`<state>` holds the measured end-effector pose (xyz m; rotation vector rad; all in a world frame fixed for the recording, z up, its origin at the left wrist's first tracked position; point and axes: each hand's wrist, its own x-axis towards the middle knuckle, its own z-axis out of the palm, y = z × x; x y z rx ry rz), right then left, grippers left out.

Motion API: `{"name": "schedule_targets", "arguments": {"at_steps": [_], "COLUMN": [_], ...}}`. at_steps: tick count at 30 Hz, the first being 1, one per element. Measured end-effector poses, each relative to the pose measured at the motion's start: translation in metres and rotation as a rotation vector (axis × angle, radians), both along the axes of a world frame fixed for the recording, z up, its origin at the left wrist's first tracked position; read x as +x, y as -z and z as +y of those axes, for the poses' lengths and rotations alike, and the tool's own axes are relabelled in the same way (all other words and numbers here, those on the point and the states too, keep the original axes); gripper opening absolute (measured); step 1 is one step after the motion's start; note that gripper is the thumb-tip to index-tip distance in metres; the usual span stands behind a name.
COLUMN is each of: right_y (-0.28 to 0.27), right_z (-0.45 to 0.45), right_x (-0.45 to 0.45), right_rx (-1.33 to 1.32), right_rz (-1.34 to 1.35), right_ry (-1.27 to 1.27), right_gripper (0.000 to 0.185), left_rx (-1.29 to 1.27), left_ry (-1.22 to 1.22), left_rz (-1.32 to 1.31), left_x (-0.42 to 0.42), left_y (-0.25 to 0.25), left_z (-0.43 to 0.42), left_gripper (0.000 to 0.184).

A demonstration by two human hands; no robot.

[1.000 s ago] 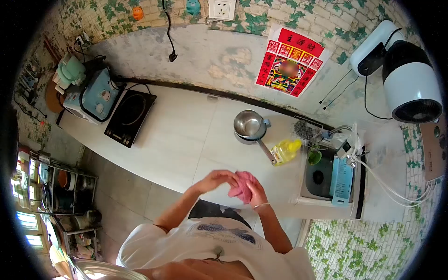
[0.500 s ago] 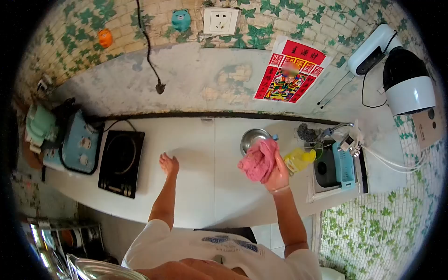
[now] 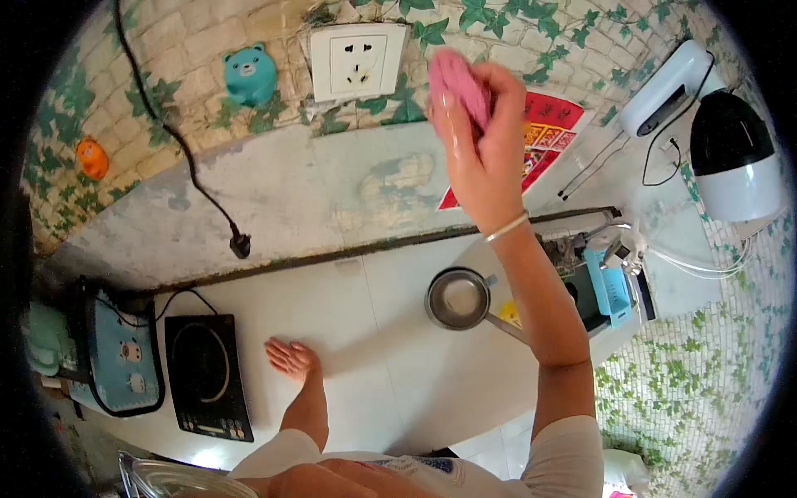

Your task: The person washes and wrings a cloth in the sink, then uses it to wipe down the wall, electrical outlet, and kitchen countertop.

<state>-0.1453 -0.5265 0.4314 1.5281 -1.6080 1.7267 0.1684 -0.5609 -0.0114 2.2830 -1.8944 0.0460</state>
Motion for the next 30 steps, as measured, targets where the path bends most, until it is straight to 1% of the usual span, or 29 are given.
{"name": "schedule_targets", "arguments": {"at_steps": [2,3,5,6,8,9,10,11,12,13,16,17,18,20,23,25,29,30], "right_y": [-0.013,-0.017,-0.021,-0.013,0.009,0.022,0.044,0.069,0.075,0.075,0.023,-0.001,-0.013,-0.003,0.043,0.067,0.010,0.007], "right_z": [-0.031,-0.044,-0.071,-0.078,-0.093,-0.093,-0.089,-0.086,-0.083,-0.082,-0.082,-0.091,-0.100,-0.104,-0.089,-0.087,-0.098,-0.102], "right_x": [-0.013,-0.012,-0.008,-0.011,-0.020,-0.018,-0.020,-0.024,-0.021,-0.024,-0.023,-0.022,-0.022,-0.022,-0.018,-0.023,-0.011,-0.012], "right_rx": [-0.200,-0.201,-0.149,-0.147,-0.364,-0.370,-0.373,-0.297,-0.214,-0.214,-0.216,-0.317,-0.418,-0.458,-0.374,-0.269,-0.349,-0.350], "right_rz": [0.405,0.398,0.678,0.673,0.634,0.584,0.587,0.606,0.620,0.619,0.631,0.634,0.630,0.640,0.573,0.599,0.610,0.601], "right_ry": [0.271,0.277,0.449,0.451,0.465,0.443,0.449,0.399,0.347,0.356,0.311,0.372,0.429,0.444,0.409,0.274,0.340,0.330], "right_gripper": [0.030,0.030,0.028,0.028,0.025,0.029,0.029,0.029,0.029,0.029,0.031,0.030,0.030,0.027,0.026,0.026,0.026,0.026], "left_rx": [-0.003,0.016,0.010,0.010,0.037,0.048,0.043,0.043,0.047,0.044,0.023,0.007,-0.006,-0.009,0.010,0.027,0.035,0.030], "left_ry": [0.006,0.001,-0.003,-0.001,-0.013,0.004,0.009,0.005,0.001,0.008,-0.008,0.005,0.012,0.008,0.010,-0.007,-0.009,0.004], "left_rz": [-0.030,-0.040,-0.070,-0.075,-0.052,-0.075,-0.073,-0.072,-0.076,-0.078,-0.074,-0.076,-0.084,-0.084,-0.086,-0.088,-0.070,-0.069], "left_x": [-0.001,-0.002,-0.002,-0.002,-0.005,-0.004,-0.005,-0.007,-0.004,0.000,-0.005,-0.005,-0.002,0.002,-0.001,-0.003,-0.005,-0.002], "left_y": [-0.003,-0.003,0.001,0.002,-0.001,-0.004,-0.003,-0.003,-0.002,-0.001,0.006,0.006,0.006,0.006,0.005,0.004,0.006,0.005], "left_z": [-0.003,-0.004,-0.007,-0.008,-0.010,-0.010,-0.012,-0.013,-0.010,-0.010,-0.012,-0.012,-0.011,-0.011,-0.011,-0.014,-0.013,-0.012], "left_gripper": [0.056,0.056,0.057,0.057,0.058,0.058,0.058,0.059,0.059,0.059,0.059,0.059,0.059,0.059,0.058,0.058,0.059,0.059]}}
